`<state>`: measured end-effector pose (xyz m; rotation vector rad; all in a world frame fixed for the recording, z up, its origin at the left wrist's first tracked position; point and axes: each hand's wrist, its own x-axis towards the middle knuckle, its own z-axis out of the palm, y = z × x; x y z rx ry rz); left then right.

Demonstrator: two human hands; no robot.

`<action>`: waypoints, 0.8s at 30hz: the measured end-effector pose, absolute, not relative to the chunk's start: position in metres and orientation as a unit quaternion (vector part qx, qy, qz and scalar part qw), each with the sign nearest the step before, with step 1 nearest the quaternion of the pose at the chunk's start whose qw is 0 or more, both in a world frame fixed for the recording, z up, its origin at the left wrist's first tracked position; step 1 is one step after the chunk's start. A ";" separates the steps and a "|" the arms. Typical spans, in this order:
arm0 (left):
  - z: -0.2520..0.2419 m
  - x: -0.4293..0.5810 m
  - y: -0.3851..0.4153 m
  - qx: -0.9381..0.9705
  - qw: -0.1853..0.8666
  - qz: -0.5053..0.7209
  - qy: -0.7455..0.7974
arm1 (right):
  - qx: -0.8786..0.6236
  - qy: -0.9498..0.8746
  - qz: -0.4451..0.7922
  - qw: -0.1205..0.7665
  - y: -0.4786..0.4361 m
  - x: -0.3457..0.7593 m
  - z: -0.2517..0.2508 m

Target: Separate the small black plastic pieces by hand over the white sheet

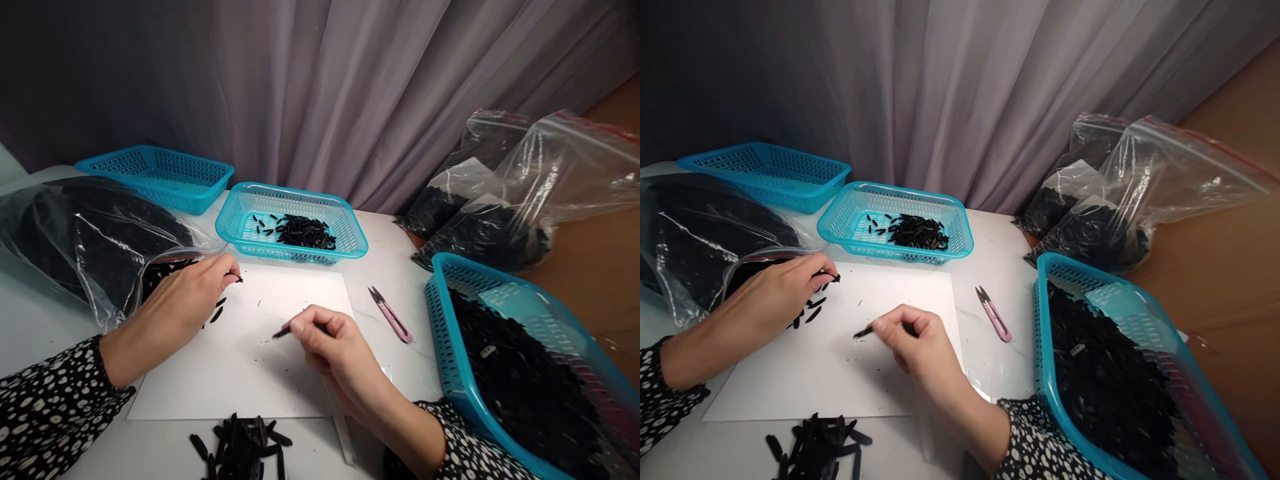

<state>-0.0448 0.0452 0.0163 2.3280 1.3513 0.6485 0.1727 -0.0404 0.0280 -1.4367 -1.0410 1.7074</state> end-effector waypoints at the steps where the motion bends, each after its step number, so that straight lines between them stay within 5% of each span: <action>1: 0.015 -0.042 0.045 0.817 0.230 0.239 0.472 | -0.547 -0.430 0.660 0.284 -0.043 0.172 0.029; 4: 0.017 -0.032 0.039 0.754 0.370 0.274 0.469 | -0.499 -0.534 0.672 0.120 -0.053 0.169 0.032; 7: 0.019 -0.022 0.031 0.636 0.549 0.309 0.445 | -0.407 -0.645 0.644 0.055 -0.058 0.168 0.035; 11: 0.017 -0.013 0.023 0.465 0.723 0.327 0.392 | -0.454 -0.685 0.551 0.145 -0.053 0.172 0.031; 16: 0.016 -0.004 0.013 0.396 0.791 0.319 0.340 | -0.592 -0.563 0.457 0.351 -0.039 0.176 0.018; 24: 0.016 0.002 0.007 0.384 0.814 0.316 0.299 | -0.622 -0.545 0.418 0.377 -0.034 0.178 0.022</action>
